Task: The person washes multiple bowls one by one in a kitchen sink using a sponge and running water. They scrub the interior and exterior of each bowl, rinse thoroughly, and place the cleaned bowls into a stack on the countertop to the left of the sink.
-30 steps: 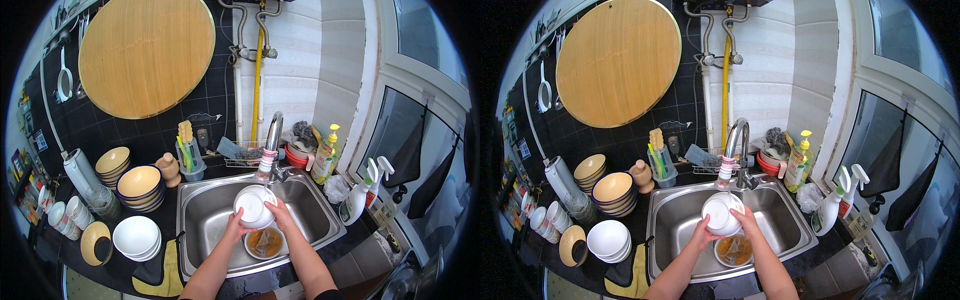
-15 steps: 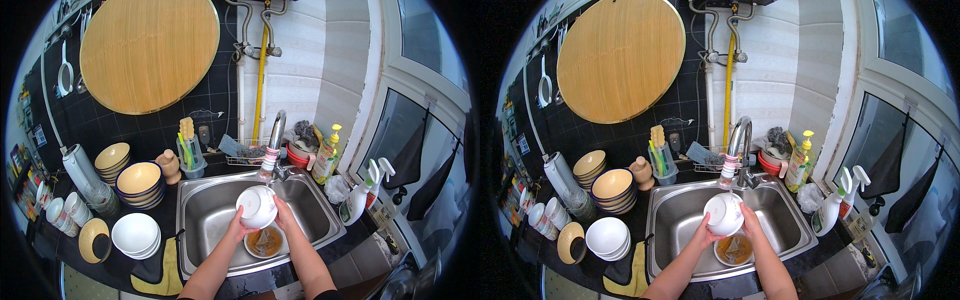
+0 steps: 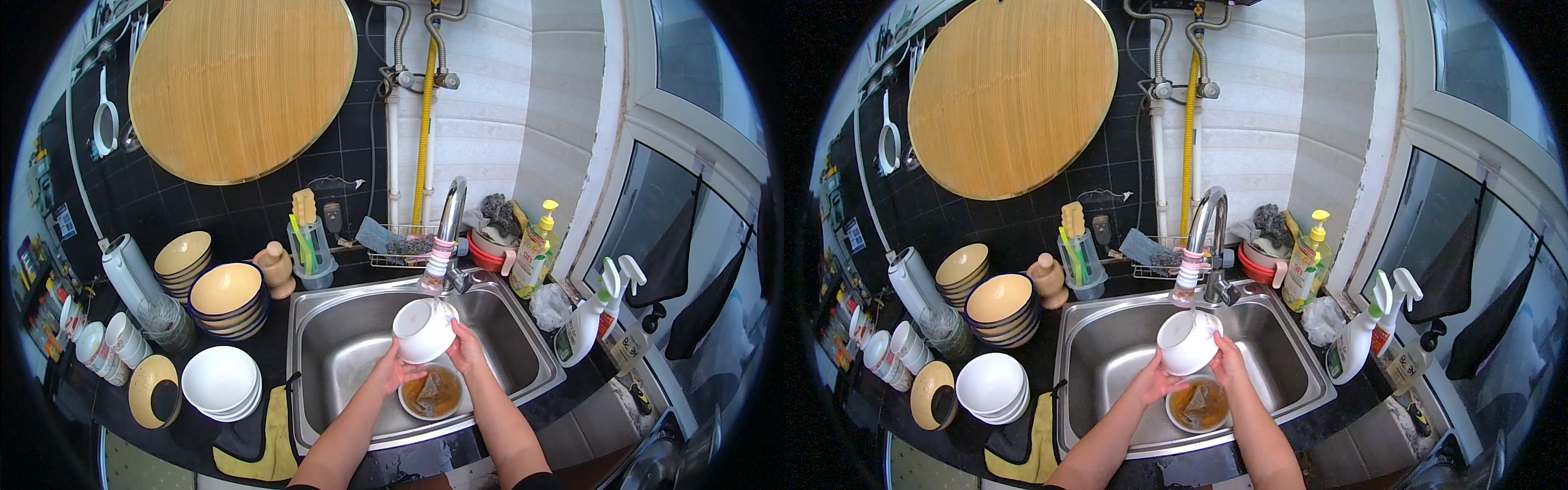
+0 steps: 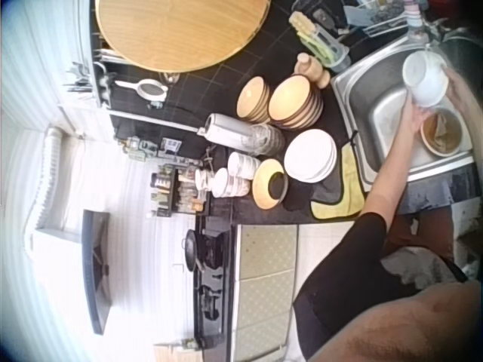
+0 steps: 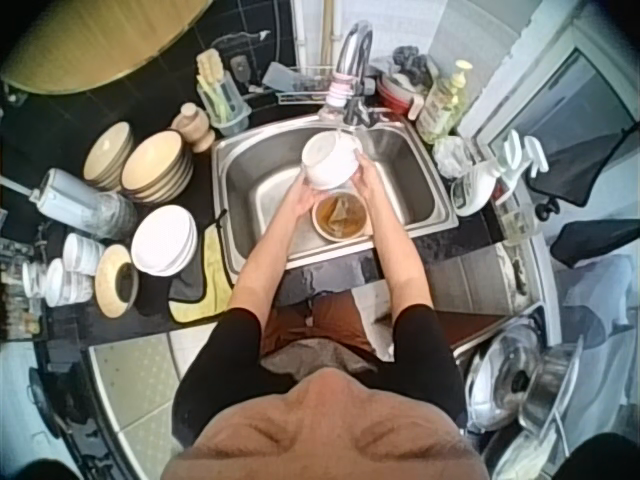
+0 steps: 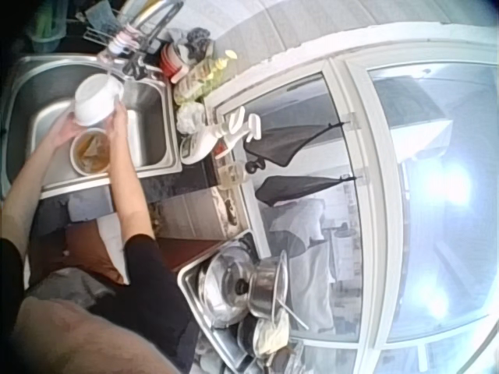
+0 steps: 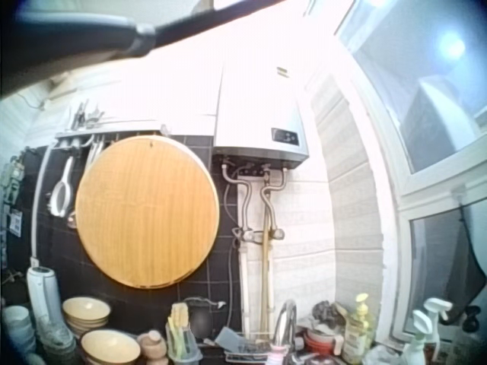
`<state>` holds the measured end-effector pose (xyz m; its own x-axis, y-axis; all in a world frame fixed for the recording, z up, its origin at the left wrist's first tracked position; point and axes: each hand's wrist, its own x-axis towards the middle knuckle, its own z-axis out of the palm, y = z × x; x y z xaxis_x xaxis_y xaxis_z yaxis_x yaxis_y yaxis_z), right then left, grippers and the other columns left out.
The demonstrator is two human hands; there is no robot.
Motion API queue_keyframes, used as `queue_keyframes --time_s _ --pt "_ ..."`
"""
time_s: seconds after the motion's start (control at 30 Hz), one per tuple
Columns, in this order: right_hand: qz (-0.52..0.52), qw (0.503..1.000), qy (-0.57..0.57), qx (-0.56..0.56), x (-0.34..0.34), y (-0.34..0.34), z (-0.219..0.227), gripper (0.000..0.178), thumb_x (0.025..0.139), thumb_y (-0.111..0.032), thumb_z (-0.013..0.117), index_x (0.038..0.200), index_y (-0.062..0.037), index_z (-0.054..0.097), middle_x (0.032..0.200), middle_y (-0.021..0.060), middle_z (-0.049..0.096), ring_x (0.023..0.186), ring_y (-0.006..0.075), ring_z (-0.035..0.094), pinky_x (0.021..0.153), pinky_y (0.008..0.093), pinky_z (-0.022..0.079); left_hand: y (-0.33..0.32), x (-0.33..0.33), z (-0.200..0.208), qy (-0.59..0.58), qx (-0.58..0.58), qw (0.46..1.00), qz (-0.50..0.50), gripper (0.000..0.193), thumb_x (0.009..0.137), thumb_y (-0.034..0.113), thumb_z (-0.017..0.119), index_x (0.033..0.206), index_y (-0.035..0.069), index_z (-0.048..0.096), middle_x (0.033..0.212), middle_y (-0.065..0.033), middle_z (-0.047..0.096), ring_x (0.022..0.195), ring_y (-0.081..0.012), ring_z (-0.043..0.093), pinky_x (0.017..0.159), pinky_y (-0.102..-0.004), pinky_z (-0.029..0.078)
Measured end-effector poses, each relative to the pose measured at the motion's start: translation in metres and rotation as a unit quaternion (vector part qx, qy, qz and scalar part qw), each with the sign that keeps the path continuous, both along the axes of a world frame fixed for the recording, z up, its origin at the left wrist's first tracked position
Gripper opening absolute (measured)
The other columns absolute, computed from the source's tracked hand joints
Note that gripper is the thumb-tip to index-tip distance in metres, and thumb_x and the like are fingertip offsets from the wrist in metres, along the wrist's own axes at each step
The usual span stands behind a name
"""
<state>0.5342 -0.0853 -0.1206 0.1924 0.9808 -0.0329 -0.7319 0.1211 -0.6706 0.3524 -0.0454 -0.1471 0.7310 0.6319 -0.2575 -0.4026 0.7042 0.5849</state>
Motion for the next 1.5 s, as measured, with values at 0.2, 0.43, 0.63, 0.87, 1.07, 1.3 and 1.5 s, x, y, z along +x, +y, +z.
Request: queue_keyframes --time_s 0.2,0.43,0.63,0.87,1.07,1.3,1.5 --pt "-0.033 0.992 -0.119 -0.028 -0.006 -0.001 0.004 0.027 0.084 -0.019 0.051 0.105 -0.003 0.052 0.094 0.0046 0.059 0.084 0.0143 0.058 0.073 0.0283 0.047 -0.003 0.004 -0.005 0.199 0.071 0.976 0.055 0.06 0.082 0.044 0.047 0.124 0.003 0.032 0.113 -0.0152 0.047 0.097 -0.0291 0.05 0.078 -0.0448 0.047" --pt "0.014 0.843 -0.537 0.004 -0.029 -0.005 -0.02 0.031 0.083 -0.03 0.053 0.102 -0.0067 0.059 0.086 0.0063 0.063 0.078 0.0186 0.06 0.069 0.0293 0.045 -0.013 0.005 0.031 0.293 0.131 0.931 0.175 0.06 0.074 0.039 0.061 0.11 -0.005 0.043 0.101 -0.0173 0.051 0.078 -0.023 0.055 0.056 -0.0338 0.051" --pt "0.203 0.669 -0.715 0.015 -0.061 -0.028 0.013 0.031 0.083 -0.042 0.046 0.105 -0.0238 0.058 0.09 0.0133 0.061 0.083 0.0297 0.057 0.077 0.0332 0.043 -0.007 -0.001 0.005 0.251 0.055 0.929 0.266 0.044 0.076 0.021 0.057 0.107 -0.006 0.04 0.097 -0.0188 0.052 0.08 -0.0278 0.058 0.051 -0.0367 0.053" --pt "0.039 0.458 -0.888 -0.009 -0.04 -0.011 -0.022 0.051 0.085 -0.034 0.038 0.126 -0.006 0.033 0.135 0.0128 0.024 0.124 0.03 0.023 0.1 0.0411 0.02 -0.015 0.004 0.018 0.251 0.115 0.94 0.198 0.039 0.08 0.021 0.051 0.112 -0.001 0.042 0.102 -0.0178 0.052 0.084 -0.0278 0.057 0.053 -0.0402 0.053" --pt "0.282 0.673 -0.675 0.111 -0.04 -0.003 -0.019 0.065 0.085 -0.048 0.036 0.134 -0.0099 0.016 0.141 0.0105 0.009 0.13 0.0295 0.003 0.103 0.0437 0.004 -0.008 0.014 -0.008 0.195 0.16 0.931 0.265 0.041 0.082 0.022 0.052 0.114 -0.001 0.042 0.101 -0.0153 0.054 0.087 -0.0215 0.055 0.066 -0.0307 0.048" --pt "0.007 0.516 -0.854 -0.072 -0.047 -0.017 -0.012 0.089 0.076 -0.057 0.046 0.134 -0.0029 0.004 0.139 0.0202 -0.002 0.13 0.0297 0.001 0.102 0.0461 0.003 -0.004 -0.002 0.008 0.228 0.222 0.888 0.333 0.043 0.074 -0.001 0.048 0.116 -0.003 0.04 0.106 -0.015 0.052 0.096 -0.0235 0.052 0.083 -0.0307 0.04" --pt "-0.147 0.75 -0.636 -0.108 -0.032 -0.016 0.012 0.067 0.073 -0.01 0.056 0.13 -0.0061 0.021 0.116 0.0244 0.043 0.1 0.0329 0.05 0.081 0.0323 0.041 0.0 -0.009 -0.012 0.119 0.052 0.95 0.285 0.045 0.072 -0.003 0.046 0.116 -0.002 0.04 0.107 -0.0166 0.052 0.098 -0.0273 0.052 0.083 -0.0356 0.044"
